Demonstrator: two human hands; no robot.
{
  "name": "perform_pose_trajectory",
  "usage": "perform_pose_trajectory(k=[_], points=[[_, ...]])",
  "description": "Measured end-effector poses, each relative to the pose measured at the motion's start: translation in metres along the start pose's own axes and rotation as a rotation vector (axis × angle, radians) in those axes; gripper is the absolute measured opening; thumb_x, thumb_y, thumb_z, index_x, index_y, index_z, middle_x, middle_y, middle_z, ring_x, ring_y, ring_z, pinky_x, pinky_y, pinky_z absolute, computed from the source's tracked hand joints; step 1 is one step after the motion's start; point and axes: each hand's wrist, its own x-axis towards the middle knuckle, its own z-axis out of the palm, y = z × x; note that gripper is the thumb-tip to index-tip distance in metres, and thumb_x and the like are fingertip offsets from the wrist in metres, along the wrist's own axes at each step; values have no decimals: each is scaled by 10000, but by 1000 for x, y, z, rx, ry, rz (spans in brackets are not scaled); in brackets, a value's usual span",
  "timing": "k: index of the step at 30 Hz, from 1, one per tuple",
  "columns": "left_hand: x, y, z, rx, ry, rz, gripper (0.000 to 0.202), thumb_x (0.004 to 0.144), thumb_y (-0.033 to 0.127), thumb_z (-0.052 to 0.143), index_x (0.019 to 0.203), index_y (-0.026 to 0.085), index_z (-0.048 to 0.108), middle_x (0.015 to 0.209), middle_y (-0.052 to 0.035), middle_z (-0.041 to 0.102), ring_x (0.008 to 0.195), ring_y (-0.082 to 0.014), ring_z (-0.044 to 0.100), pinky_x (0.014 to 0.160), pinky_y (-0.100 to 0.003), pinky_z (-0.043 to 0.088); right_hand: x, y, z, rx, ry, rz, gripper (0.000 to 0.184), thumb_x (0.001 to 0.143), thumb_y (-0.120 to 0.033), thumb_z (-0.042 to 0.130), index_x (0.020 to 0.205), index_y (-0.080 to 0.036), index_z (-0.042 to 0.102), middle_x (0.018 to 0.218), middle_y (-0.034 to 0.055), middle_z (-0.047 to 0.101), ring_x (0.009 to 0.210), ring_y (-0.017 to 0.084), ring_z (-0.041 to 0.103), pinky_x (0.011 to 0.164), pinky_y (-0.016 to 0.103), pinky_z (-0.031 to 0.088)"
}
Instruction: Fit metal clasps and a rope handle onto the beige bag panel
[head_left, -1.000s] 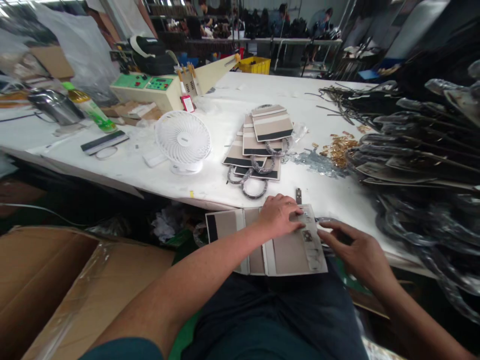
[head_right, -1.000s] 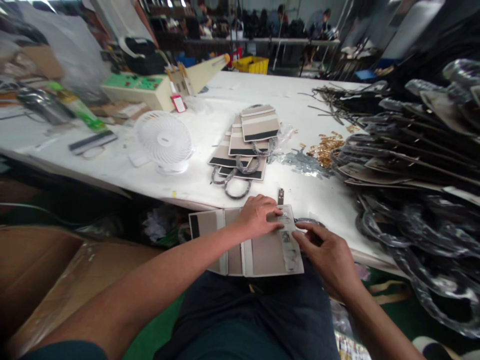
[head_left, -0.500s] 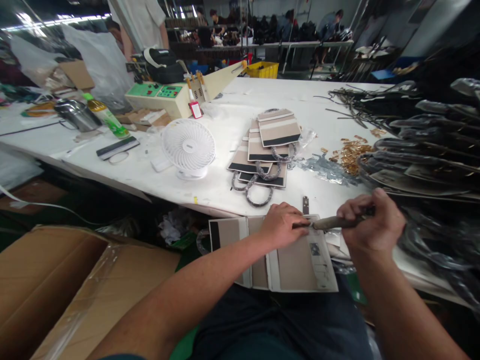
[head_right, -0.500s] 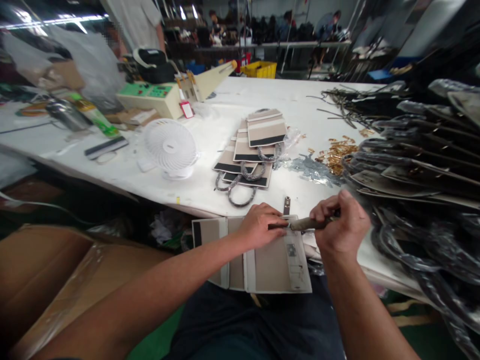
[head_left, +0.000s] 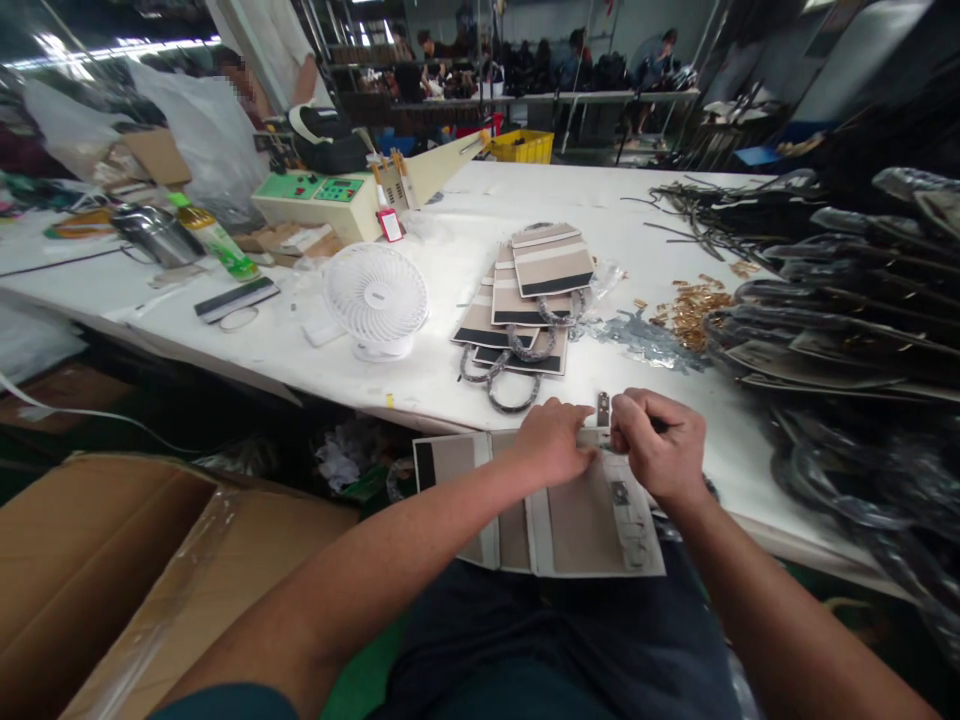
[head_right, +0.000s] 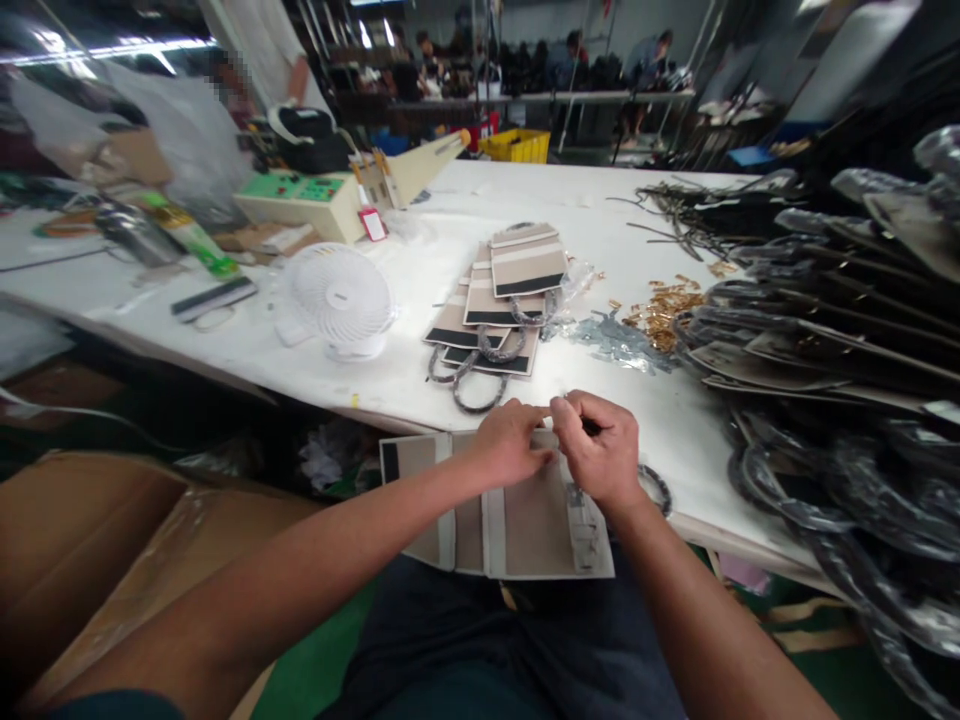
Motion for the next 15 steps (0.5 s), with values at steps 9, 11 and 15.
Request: perform_pose_trajectory(k=[9,11,15], points=[[35,15,-30,0,-388,-284,465,885,647,740,947,193,820,929,-84,785,941,-268,723,757,-320,499,-9,-2,-10,65,64,179,443,1035,-395,681,632,-222,623,595,7,609,584,185,600,587,298,471],[46,16,-31,-27,-420,-282,455,845,596,810,974,160,812,919,-87,778,912,-251,709,753,-307,491,-5,2,-11,125,89,201,453,1025,-428,711,633,-222,616,577,3,588,549,178,571,549,294,462],[57,12,-27,-82,-388,-306,438,771,534,903,947,145,804,910,-73,769,865,-225,686,729,-289,484,10,11,-10,215,164,209,527,985,-517,778,601,-234,552,544,-18,530,451,153,475,453,294,420]])
